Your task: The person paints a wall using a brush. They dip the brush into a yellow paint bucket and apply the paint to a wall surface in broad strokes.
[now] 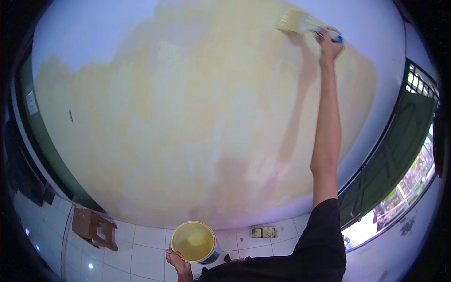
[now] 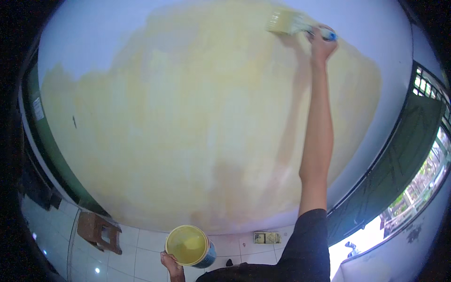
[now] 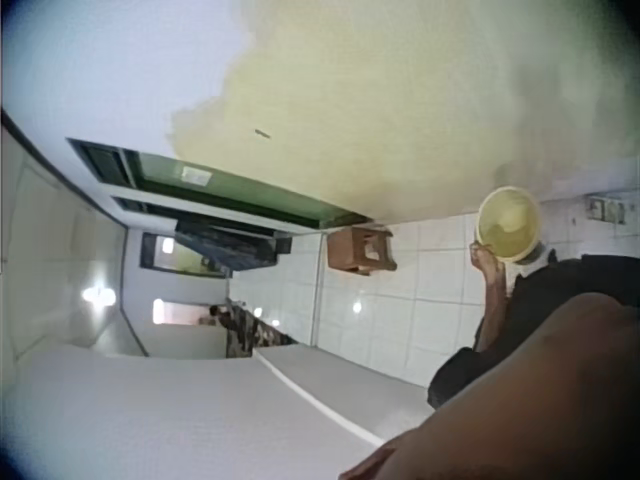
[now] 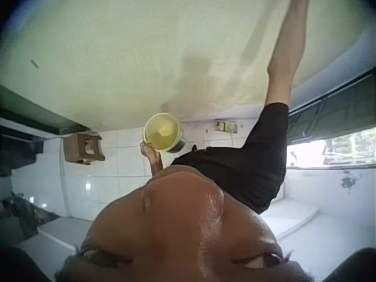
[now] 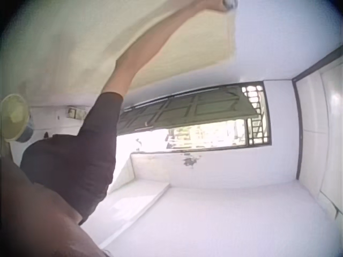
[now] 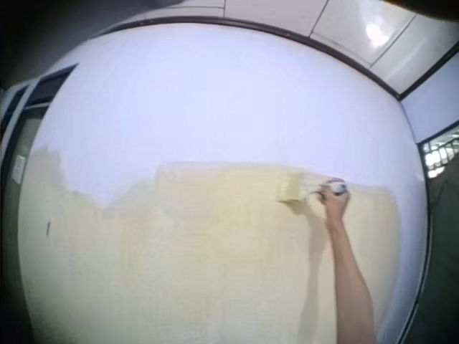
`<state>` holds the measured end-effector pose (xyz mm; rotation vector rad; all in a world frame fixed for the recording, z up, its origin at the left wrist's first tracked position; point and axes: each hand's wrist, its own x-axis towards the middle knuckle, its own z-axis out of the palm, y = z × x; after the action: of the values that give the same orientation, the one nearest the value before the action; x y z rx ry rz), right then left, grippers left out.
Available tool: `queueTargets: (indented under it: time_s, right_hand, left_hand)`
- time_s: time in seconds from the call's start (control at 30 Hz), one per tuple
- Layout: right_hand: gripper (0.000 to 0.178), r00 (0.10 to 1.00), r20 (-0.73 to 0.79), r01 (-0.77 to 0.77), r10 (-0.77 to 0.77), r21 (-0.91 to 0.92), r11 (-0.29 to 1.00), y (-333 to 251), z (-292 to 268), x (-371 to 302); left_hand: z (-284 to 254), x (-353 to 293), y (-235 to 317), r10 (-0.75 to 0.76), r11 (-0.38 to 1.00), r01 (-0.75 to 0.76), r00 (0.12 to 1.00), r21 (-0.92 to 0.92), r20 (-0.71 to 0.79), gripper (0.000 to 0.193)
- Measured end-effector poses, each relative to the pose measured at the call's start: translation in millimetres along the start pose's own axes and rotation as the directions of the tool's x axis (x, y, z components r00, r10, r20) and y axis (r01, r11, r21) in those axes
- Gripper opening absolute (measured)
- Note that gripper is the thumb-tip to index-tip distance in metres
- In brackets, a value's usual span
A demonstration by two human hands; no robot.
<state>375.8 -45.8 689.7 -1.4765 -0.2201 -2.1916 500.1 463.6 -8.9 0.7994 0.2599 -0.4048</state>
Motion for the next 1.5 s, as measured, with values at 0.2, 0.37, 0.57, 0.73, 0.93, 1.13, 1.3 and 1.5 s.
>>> queueTargets:
  time_s: [0.2,0.37,0.57,0.73,0.93,1.13,1.3,1.5]
  right_hand:
    - [0.012,0.927,-0.355,-0.042,-0.12,-0.416,0.908,-13.6,-198.4,57.0]
    - [0.017,0.917,-0.013,0.057,-0.398,-0.985,0.165,-17.9,-222.9,35.5]
    - [0.015,0.884,0.167,0.323,-0.437,-0.893,0.312,-2.3,-66.0,-35.4]
    - [0.032,0.816,0.438,0.575,-0.377,-0.679,0.456,-8.9,120.0,-160.7]
    - [0.018,0.761,0.526,0.563,-0.38,-0.243,0.79,-49.1,259.9,-260.0]
    - [0.004,0.947,0.319,-0.036,-0.041,0.231,0.972,-60.2,271.7,-231.1]
    - [0.008,0.956,0.289,0.01,-0.042,0.112,0.994,27.7,187.2,-176.6]
    - [0.011,0.974,0.191,-0.156,0.124,0.166,0.974,46.7,15.6,-79.4]
  left_hand:
    - [10.6,10.7,-8.9,-0.009,1.0,0.01,0.999,-0.012,0.035,0.023]
    - [22.1,3.1,-3.7,-0.036,0.999,0.036,0.999,-0.041,-0.011,0.027]
    - [25.1,-15.8,3.9,0.011,1.0,-0.011,0.994,0.0,-0.109,0.026]
    - [-8.5,-11.8,-8.4,0.044,0.997,-0.05,0.994,-0.065,-0.097,0.027]
    - [-9.9,-44.2,4.3,0.073,0.994,-0.052,0.972,0.099,-0.225,0.029]
    - [3.3,-44.7,13.0,0.049,0.999,-0.052,0.99,-0.015,-0.131,0.028]
    - [20.1,-45.9,-5.5,0.048,0.999,-0.047,0.991,0.011,-0.122,0.03]
    - [22.9,-22.2,-51.7,0.007,1.0,-0.007,0.999,0.012,0.046,0.036]
